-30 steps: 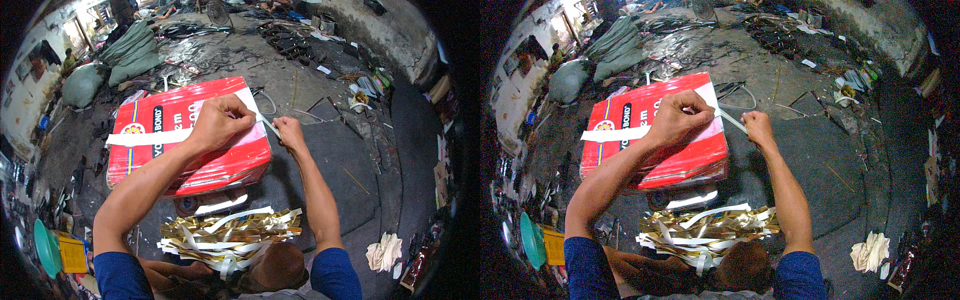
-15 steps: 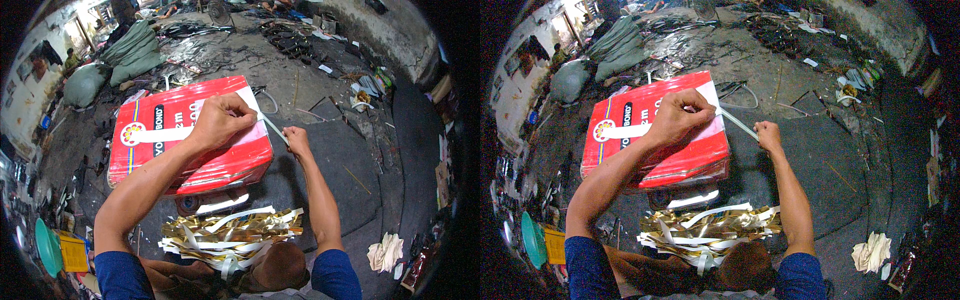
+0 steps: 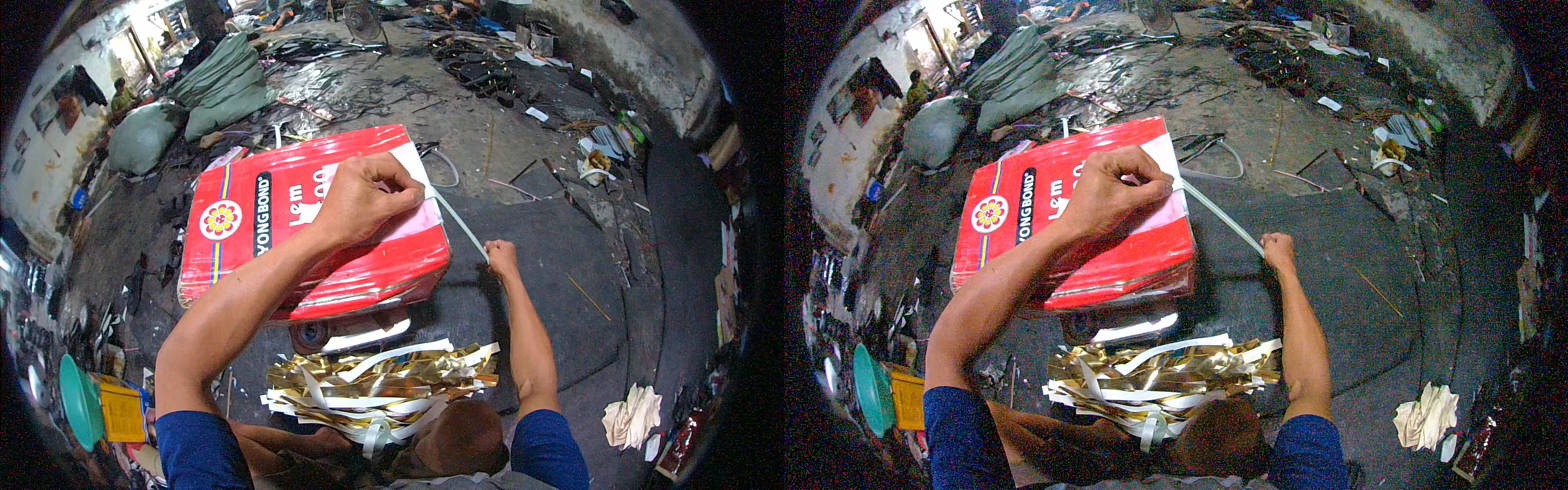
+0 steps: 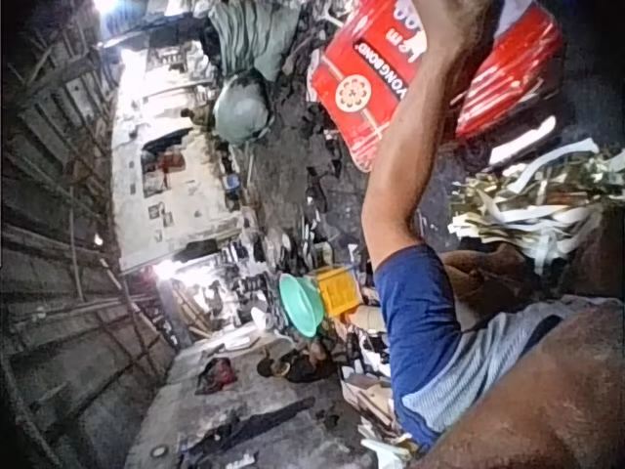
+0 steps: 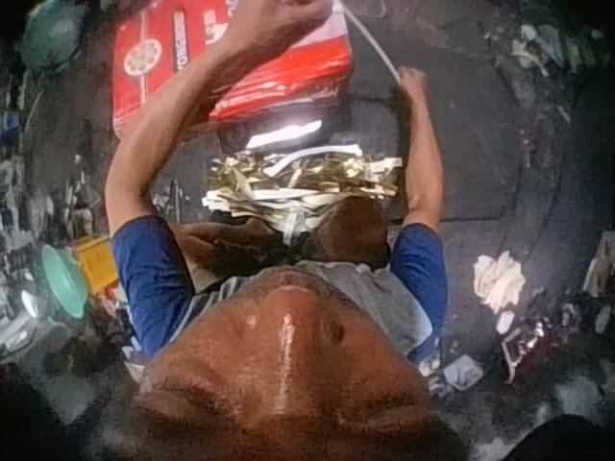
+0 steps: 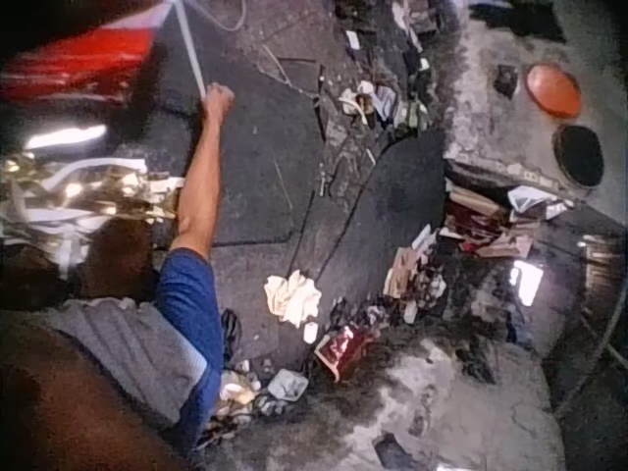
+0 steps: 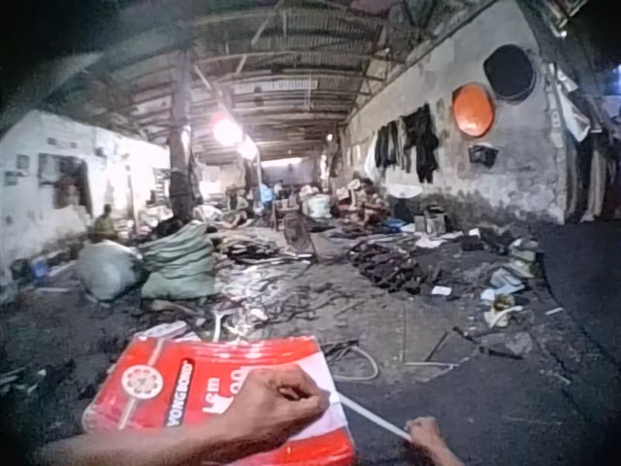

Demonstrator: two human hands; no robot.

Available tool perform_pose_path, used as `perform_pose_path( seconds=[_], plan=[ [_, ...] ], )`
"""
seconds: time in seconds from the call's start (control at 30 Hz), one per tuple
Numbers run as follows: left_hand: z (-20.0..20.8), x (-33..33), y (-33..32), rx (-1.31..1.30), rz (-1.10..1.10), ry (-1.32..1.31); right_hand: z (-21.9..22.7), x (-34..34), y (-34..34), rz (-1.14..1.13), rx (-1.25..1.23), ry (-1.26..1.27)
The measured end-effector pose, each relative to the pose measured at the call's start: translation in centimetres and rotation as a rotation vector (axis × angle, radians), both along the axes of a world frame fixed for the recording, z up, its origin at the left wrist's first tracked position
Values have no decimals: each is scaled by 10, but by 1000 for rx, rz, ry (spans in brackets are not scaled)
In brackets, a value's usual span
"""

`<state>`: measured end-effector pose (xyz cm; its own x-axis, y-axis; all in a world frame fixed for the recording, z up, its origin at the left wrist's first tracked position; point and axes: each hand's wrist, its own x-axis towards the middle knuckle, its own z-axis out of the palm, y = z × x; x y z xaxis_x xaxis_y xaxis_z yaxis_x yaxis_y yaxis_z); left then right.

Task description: The person sits on the floor and wraps a red cardboard box with white and gold ribbons. They measure, cut, and tie the ribbons around the box, then handle small rolls of ribbon and a small container of white powder.

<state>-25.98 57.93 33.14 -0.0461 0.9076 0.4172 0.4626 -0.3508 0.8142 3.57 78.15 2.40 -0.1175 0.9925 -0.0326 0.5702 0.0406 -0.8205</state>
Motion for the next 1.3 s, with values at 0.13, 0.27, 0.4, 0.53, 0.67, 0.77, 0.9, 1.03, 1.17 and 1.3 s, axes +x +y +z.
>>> perform_pose_path(
  seconds=[0.13, 0.27, 0.4, 0.53, 0.67, 0.77, 0.9, 1.03, 1.17, 1.3],
  plan=[
    [-4, -6, -7, -27, 61, 15, -8, -19, -14, -2, -87, 64],
    [1, -2, -3, -25, 18, 15, -30, 0, -3, -21, -13, -35],
    [-1, -2, 0, -9, -2, 19, -48, 14, 1, -65, -70, -45],
    [-1, -6, -5, 10, 40, 58, -59, 2, -4, -26, -98, -26],
    [1, 1, 3, 3, 8, 24, -84, 34, 7, 3, 30, -100],
    [-2, -5, -2, -12, 31, 27, -92, 23, -4, 28, -31, -144],
    [1, 8, 7, 1, -9, -14, -126, 70, 10, -81, 26, -261],
    [-2, -4, -1, -24, 22, 23, -139, 40, -15, 11, 70, -368],
    [0, -2, -1, -6, 31, 59, -131, 42, -21, 70, 41, -358],
    [1, 0, -5, 89, -9, 150, -116, 46, -24, -14, 29, -254]
  ],
)
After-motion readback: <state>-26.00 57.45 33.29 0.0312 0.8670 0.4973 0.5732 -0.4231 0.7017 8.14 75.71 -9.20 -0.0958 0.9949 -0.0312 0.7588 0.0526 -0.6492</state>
